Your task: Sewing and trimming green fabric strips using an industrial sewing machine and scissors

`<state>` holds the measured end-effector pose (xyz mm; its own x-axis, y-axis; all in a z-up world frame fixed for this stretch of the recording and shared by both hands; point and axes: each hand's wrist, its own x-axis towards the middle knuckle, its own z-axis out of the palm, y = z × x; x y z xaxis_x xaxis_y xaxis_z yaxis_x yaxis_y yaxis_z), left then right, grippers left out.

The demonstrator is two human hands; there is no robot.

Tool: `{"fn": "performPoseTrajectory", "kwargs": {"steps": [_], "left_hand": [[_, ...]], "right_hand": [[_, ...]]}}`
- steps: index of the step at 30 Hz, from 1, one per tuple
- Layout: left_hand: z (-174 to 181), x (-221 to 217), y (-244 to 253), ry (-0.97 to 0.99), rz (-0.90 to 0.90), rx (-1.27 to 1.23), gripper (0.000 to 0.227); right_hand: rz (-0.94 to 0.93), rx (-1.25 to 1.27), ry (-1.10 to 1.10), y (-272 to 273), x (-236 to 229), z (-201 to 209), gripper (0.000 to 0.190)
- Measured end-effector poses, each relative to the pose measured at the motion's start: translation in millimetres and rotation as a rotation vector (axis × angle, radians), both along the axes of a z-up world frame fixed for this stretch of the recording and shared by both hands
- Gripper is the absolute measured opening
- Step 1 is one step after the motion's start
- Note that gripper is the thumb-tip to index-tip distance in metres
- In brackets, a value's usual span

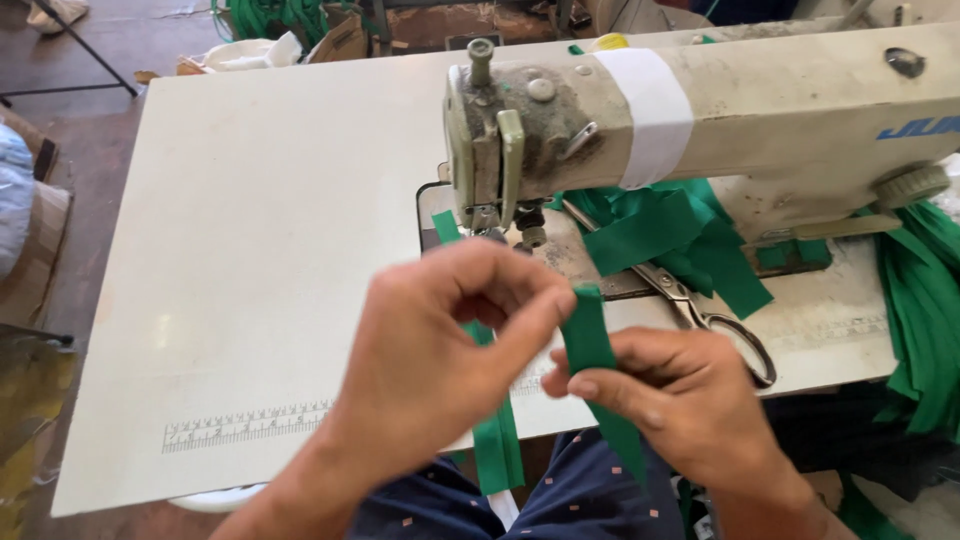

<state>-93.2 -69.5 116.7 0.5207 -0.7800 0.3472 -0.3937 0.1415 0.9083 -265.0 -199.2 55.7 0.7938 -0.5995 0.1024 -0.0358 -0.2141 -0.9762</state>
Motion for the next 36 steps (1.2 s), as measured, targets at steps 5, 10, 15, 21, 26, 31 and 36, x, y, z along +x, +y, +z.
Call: {"fn": "performPoseTrajectory", "kwargs": {"steps": [5, 10, 15, 21, 26, 31, 36], "left_hand": [[5.4, 45.1, -2.6, -0.005, -0.001, 0.142, 0.012], [2.3, 60.6, -8.5, 0.048, 0.065, 0.3, 0.019], [-38.3, 71.7, -14.9, 0.146, 0.052, 0.366, 0.023], [-147.9, 73.0, -1.9, -0.329, 0.05, 0.298, 0.013], [-179.4, 86.8, -28.7, -0.779, 0.048, 0.147, 0.008], [-192.3, 67.3, -18.2, -0.984, 0.082, 0.157, 0.003], [-186.1, 77.1, -27.2, -0.646, 0.013, 0.273, 0.012]], "right_hand": [[-0.013, 0.249, 0.201, 19.2, -2.3, -49.5, 0.017], [-0.046, 0.307, 0.199, 33.6, 0.1, -71.8, 0.009], [-0.12, 0.498, 0.188, 50.8, -10.5, -104.5, 0.012], [-0.254, 0.798, 0.762, 71.2, -14.4, -104.3, 0.025], [-0.183, 0.879, 0.434, 61.3, -3.2, -129.6, 0.024], [-0.118, 0.903, 0.514, 68.6, -18.6, -146.8, 0.026], [-0.226, 0.976, 0.55, 74.2, -24.4, -139.6, 0.027]]}}
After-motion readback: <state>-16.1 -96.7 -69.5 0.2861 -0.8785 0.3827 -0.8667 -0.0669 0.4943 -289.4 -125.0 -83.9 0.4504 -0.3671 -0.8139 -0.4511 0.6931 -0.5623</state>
